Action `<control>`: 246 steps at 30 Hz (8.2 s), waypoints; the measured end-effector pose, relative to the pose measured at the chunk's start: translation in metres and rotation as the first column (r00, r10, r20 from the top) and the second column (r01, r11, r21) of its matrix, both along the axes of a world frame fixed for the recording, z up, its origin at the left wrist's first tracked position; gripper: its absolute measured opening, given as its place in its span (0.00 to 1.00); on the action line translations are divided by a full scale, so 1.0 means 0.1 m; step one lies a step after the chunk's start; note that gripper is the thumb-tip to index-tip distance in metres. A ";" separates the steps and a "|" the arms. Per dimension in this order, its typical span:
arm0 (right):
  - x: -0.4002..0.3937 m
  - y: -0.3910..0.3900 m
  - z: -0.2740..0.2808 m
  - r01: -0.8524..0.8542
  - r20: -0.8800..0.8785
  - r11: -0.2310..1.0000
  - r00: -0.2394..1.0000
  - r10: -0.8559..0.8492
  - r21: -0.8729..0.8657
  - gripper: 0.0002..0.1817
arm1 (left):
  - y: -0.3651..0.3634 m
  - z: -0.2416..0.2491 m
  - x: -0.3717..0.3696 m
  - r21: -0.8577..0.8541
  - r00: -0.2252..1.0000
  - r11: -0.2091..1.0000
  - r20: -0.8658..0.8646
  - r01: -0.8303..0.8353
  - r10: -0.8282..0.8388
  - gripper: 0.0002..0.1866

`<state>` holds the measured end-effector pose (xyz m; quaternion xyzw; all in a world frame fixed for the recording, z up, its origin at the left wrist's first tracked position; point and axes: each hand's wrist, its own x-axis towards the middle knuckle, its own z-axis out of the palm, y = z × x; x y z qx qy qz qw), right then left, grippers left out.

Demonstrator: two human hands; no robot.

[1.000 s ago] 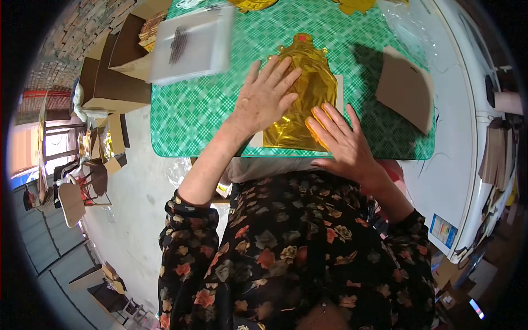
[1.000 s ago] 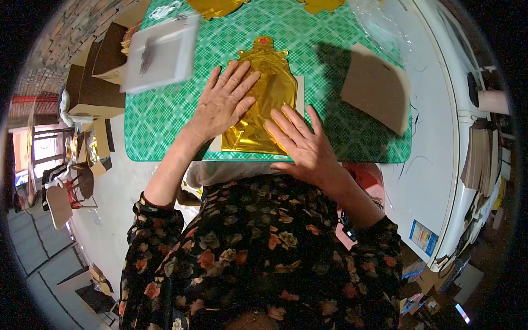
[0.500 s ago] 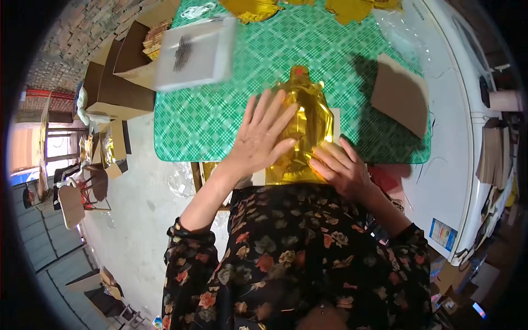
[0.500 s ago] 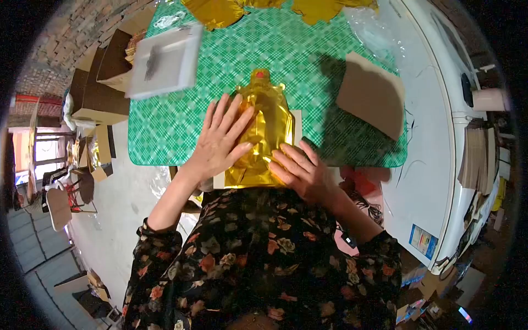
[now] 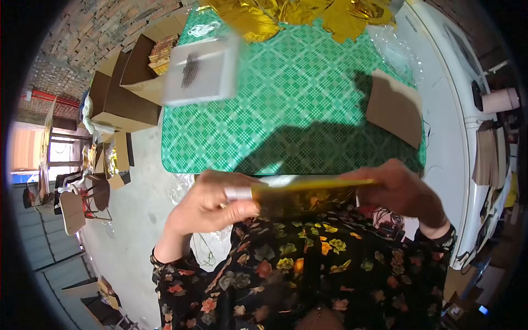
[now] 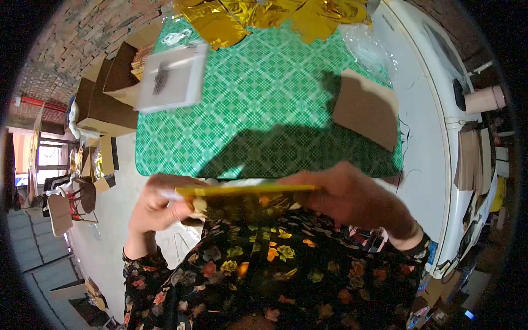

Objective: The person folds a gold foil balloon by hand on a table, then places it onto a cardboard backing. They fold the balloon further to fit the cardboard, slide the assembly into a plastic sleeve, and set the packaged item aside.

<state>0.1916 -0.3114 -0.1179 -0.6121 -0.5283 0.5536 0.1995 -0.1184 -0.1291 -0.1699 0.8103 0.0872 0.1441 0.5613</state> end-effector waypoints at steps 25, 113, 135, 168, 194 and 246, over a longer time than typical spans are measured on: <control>1.49 1.81 -1.92 0.343 -0.352 0.921 0.852 -0.387 -0.183 0.23 | 1.25 -1.13 1.80 0.644 0.947 0.709 0.080 -0.288 0.313 0.35; 0.30 1.36 -2.04 -0.247 0.790 0.787 0.438 -0.430 0.565 0.45 | 1.23 -1.55 2.25 0.743 0.975 0.665 -0.089 -0.071 0.203 0.34; -0.17 0.04 -1.84 -0.157 0.751 0.819 0.521 -0.405 0.551 0.43 | 1.23 -1.63 2.26 0.887 0.973 0.462 -0.097 -0.011 0.208 0.31; 0.35 -0.50 -1.02 0.588 -0.110 0.290 0.550 -0.828 0.755 0.11 | 1.23 -1.62 2.22 0.874 0.981 0.467 0.047 -0.133 0.191 0.37; 1.33 1.74 -2.17 0.342 0.118 0.513 0.733 -0.670 0.788 0.12 | 1.14 -1.29 1.56 0.598 0.874 0.658 0.166 -0.458 0.457 0.31; 0.23 1.22 -1.12 0.222 0.157 0.669 0.875 -0.457 0.710 0.09 | 1.27 -1.33 1.80 0.277 0.974 0.956 -0.225 0.101 -0.037 0.38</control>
